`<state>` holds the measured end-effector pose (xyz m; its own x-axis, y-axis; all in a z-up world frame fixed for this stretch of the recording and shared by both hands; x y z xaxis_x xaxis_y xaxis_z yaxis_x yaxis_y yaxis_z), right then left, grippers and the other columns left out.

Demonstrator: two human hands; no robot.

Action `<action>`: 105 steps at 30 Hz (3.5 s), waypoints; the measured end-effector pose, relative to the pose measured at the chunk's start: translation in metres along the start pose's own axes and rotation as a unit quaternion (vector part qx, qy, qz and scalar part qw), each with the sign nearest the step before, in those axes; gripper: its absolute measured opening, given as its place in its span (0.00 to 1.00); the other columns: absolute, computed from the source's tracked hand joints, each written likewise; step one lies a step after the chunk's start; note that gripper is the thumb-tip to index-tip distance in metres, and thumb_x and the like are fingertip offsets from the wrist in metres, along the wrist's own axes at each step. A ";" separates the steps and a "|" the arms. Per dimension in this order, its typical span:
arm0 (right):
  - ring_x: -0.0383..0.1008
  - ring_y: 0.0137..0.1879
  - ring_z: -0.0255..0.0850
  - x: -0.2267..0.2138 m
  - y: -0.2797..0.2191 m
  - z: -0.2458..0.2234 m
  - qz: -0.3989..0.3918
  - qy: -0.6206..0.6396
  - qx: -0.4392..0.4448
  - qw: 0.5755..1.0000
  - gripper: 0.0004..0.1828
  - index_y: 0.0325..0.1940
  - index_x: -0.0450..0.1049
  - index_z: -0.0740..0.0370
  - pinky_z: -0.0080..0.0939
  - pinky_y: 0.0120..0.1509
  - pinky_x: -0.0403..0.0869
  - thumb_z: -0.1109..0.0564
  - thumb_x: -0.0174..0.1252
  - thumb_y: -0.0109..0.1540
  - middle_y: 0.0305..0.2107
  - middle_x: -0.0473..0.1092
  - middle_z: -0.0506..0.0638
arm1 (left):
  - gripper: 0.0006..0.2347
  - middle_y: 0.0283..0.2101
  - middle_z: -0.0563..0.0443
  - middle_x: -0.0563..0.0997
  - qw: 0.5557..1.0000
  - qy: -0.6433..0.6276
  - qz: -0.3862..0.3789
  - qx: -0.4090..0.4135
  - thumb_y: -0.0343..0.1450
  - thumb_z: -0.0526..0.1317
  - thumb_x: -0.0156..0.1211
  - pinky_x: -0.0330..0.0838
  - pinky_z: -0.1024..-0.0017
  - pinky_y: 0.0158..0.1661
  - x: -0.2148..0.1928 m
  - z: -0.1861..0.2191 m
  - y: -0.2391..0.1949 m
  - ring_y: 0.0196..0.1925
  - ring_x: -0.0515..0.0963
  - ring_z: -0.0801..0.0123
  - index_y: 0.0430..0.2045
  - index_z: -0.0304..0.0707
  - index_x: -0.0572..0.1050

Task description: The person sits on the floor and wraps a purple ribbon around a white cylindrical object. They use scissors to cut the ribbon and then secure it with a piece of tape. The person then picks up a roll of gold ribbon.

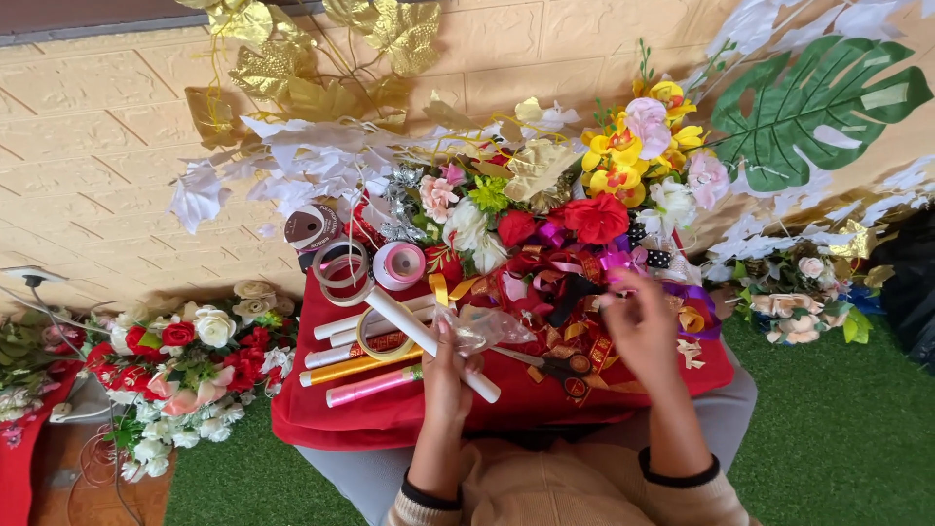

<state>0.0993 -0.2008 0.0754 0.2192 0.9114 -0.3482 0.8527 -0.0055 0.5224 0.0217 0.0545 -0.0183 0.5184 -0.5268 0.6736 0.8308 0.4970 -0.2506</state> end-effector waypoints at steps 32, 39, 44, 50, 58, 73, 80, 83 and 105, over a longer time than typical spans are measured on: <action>0.79 0.40 0.59 0.246 0.093 -0.020 -0.180 -0.206 -0.212 0.938 0.13 0.53 0.77 0.54 0.58 0.37 0.78 0.55 0.61 0.64 0.37 0.74 0.57 | 0.19 0.43 0.43 0.73 0.985 0.135 -0.024 0.104 0.77 0.44 0.46 0.62 0.72 0.23 0.007 0.062 -0.023 0.23 0.66 0.72 0.60 0.30 0.61; 0.70 0.53 0.50 0.235 0.082 -0.032 -0.264 -0.241 -0.350 0.866 0.12 0.48 0.83 0.49 0.53 0.48 0.68 0.56 0.56 0.65 0.46 0.74 0.53 | 0.19 0.44 0.44 0.71 0.987 0.113 -0.057 0.100 0.79 0.46 0.34 0.62 0.74 0.24 0.006 0.052 -0.019 0.23 0.66 0.71 0.60 0.31 0.60; 0.65 0.68 0.53 0.204 0.100 -0.058 -0.333 -0.273 -0.304 0.850 0.21 0.65 0.75 0.43 0.58 0.60 0.69 0.49 0.55 0.66 0.59 0.71 0.54 | 0.20 0.27 0.47 0.70 0.981 0.143 -0.071 0.108 0.80 0.50 0.33 0.60 0.73 0.24 0.016 0.053 -0.024 0.19 0.64 0.70 0.45 0.32 0.70; 0.66 0.68 0.58 0.152 0.115 -0.073 -0.348 -0.172 -0.278 0.879 0.27 0.73 0.67 0.48 0.60 0.66 0.68 0.53 0.54 0.68 0.58 0.70 0.62 | 0.19 0.30 0.43 0.73 0.969 0.182 -0.091 0.140 0.79 0.48 0.34 0.61 0.71 0.28 0.014 0.031 -0.024 0.23 0.67 0.66 0.43 0.30 0.71; 0.76 0.55 0.59 0.051 0.104 -0.048 -0.238 -0.125 -0.257 0.928 0.18 0.60 0.78 0.57 0.57 0.59 0.73 0.57 0.63 0.65 0.45 0.75 0.59 | 0.21 0.31 0.42 0.76 0.951 0.230 -0.119 0.171 0.76 0.50 0.37 0.64 0.72 0.37 0.004 0.007 -0.019 0.33 0.72 0.65 0.41 0.28 0.75; 0.79 0.44 0.51 -0.036 0.030 0.042 -0.129 -0.153 -0.040 0.979 0.15 0.51 0.83 0.50 0.46 0.49 0.76 0.59 0.69 0.61 0.35 0.78 0.52 | 0.14 0.30 0.45 0.76 0.918 0.186 -0.235 0.259 0.74 0.43 0.55 0.66 0.69 0.39 0.011 -0.036 0.004 0.35 0.72 0.68 0.43 0.28 0.71; 0.77 0.48 0.65 -0.014 0.007 0.042 -0.217 -0.221 0.025 0.950 0.27 0.53 0.74 0.61 0.60 0.54 0.75 0.59 0.74 0.51 0.37 0.72 0.63 | 0.15 0.21 0.49 0.73 0.897 0.208 -0.270 0.283 0.76 0.45 0.50 0.63 0.74 0.27 0.010 -0.040 0.020 0.23 0.66 0.74 0.34 0.28 0.77; 0.77 0.49 0.61 -0.010 -0.001 0.068 -0.177 -0.239 0.007 0.955 0.19 0.50 0.75 0.59 0.56 0.56 0.75 0.57 0.71 0.57 0.38 0.74 0.59 | 0.16 0.18 0.51 0.70 0.906 0.176 -0.267 0.275 0.78 0.44 0.46 0.62 0.77 0.25 0.009 -0.036 0.021 0.20 0.65 0.76 0.33 0.28 0.75; 0.76 0.35 0.35 -0.044 -0.015 0.081 0.054 0.280 0.156 0.946 0.11 0.56 0.73 0.68 0.38 0.46 0.82 0.66 0.58 0.69 0.32 0.73 0.51 | 0.19 0.21 0.52 0.67 0.946 0.126 -0.162 0.251 0.80 0.52 0.34 0.66 0.76 0.25 -0.024 -0.040 0.044 0.20 0.68 0.73 0.38 0.32 0.66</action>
<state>0.1149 -0.2741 0.0197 0.1033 0.9731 0.2061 0.9573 -0.1536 0.2451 0.0533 0.0616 -0.0731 0.3372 -0.8234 0.4565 0.7861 0.5130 0.3446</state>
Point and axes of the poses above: each hand's wrist, its own y-axis towards the middle knuckle, its own x-axis out of the palm, z = x × y, the point moved 1 cm from there along y, towards the middle knuckle
